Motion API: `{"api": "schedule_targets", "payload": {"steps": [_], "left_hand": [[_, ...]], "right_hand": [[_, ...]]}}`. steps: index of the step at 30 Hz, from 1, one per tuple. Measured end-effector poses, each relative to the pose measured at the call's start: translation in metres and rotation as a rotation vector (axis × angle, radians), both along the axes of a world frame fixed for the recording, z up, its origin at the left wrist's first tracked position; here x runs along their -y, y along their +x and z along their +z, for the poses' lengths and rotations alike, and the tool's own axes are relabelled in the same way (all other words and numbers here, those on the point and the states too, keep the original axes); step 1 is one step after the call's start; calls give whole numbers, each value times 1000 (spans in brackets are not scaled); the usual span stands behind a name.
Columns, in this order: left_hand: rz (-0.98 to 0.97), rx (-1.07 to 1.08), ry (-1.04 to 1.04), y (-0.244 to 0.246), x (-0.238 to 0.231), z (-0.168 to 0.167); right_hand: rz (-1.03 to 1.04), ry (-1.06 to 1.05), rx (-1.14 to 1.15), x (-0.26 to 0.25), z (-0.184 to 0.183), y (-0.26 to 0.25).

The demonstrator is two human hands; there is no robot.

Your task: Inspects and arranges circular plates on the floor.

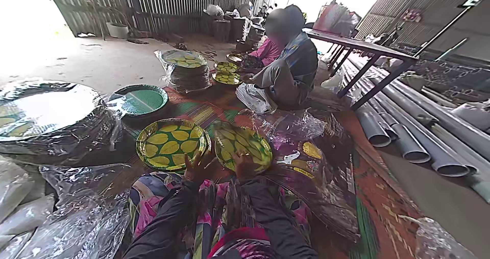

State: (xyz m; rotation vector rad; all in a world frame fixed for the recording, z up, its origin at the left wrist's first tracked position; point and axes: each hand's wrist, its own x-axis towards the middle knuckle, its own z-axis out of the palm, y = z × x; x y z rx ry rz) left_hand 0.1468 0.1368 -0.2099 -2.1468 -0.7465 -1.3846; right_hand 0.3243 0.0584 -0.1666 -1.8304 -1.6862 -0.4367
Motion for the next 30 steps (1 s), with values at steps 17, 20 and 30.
{"api": "schedule_targets", "payload": {"steps": [17, 20, 30], "left_hand": [[124, -466, -1313, -7, -26, 18], [14, -345, -1024, -5, -16, 12], [41, -61, -171, -5, 0, 13]], "right_hand": [[-251, -935, -199, -2, -37, 20], [-224, -809, -299, 0, -19, 31], [296, 198, 207, -9, 2, -16]]}}
